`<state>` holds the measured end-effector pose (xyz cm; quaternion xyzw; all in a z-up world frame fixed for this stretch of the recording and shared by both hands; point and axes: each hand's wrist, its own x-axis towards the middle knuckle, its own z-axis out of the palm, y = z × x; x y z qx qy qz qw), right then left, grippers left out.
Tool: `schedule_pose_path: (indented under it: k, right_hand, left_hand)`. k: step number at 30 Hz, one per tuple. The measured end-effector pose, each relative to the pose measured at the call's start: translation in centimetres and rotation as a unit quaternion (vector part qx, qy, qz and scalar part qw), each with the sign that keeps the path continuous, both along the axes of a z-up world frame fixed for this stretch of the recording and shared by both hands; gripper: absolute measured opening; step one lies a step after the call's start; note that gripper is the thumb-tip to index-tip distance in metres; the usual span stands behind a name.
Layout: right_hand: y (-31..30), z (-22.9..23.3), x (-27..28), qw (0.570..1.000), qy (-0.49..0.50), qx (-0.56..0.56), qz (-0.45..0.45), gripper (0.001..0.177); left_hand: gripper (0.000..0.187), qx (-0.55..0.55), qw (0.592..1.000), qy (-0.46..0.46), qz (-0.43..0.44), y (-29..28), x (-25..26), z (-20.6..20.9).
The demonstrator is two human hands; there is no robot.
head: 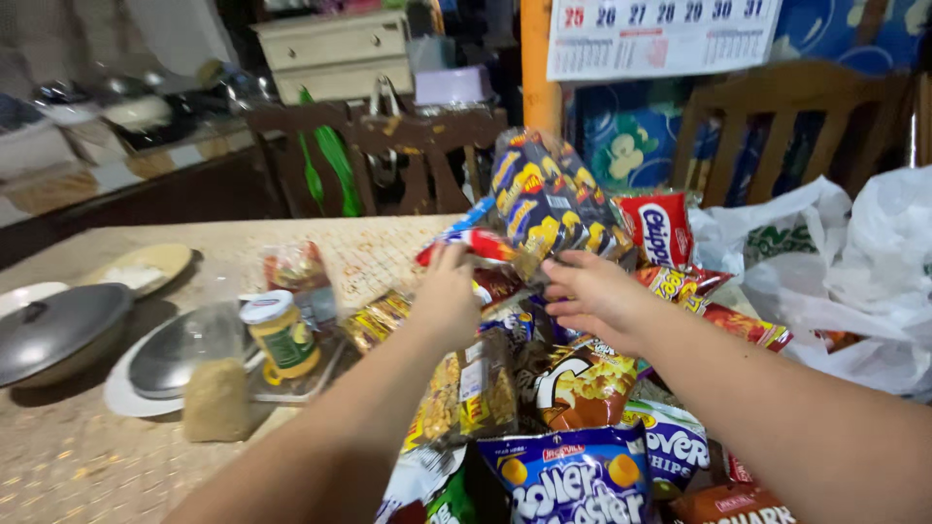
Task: The person uses scissors to cut open multiple snack bags on a dining table, then hangs them on metal hooks attached to a chair back. The person handles various chip and cracker packages and secures them one by one.
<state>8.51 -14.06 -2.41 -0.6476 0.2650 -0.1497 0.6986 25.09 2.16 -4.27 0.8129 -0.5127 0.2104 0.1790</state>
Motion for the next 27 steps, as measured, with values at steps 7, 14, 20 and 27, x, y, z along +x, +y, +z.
schedule_pose_path:
  k: [7,14,20,27]
  right_hand:
    - [1.9,5.0,-6.4,0.962,-0.026,0.221,-0.159,0.094]
    - [1.8,3.9,-12.6,0.967,-0.064,0.240,-0.060,0.044]
    - [1.4,1.7,-16.6,0.962,-0.154,0.224,-0.040,0.041]
    - [5.2,2.6,-19.5,0.981,-0.154,0.119,0.007,0.065]
  left_hand:
    - [0.029,-0.183,0.966,0.098,-0.156,3.3,-8.0,5.4]
    - [0.012,-0.210,0.938,0.167,-0.218,4.1,-15.0,7.6]
    - [0.017,-0.384,0.783,0.450,-0.193,3.3,-17.6,7.1]
    - [0.046,-0.305,0.613,0.717,-0.129,5.3,-22.6,7.4]
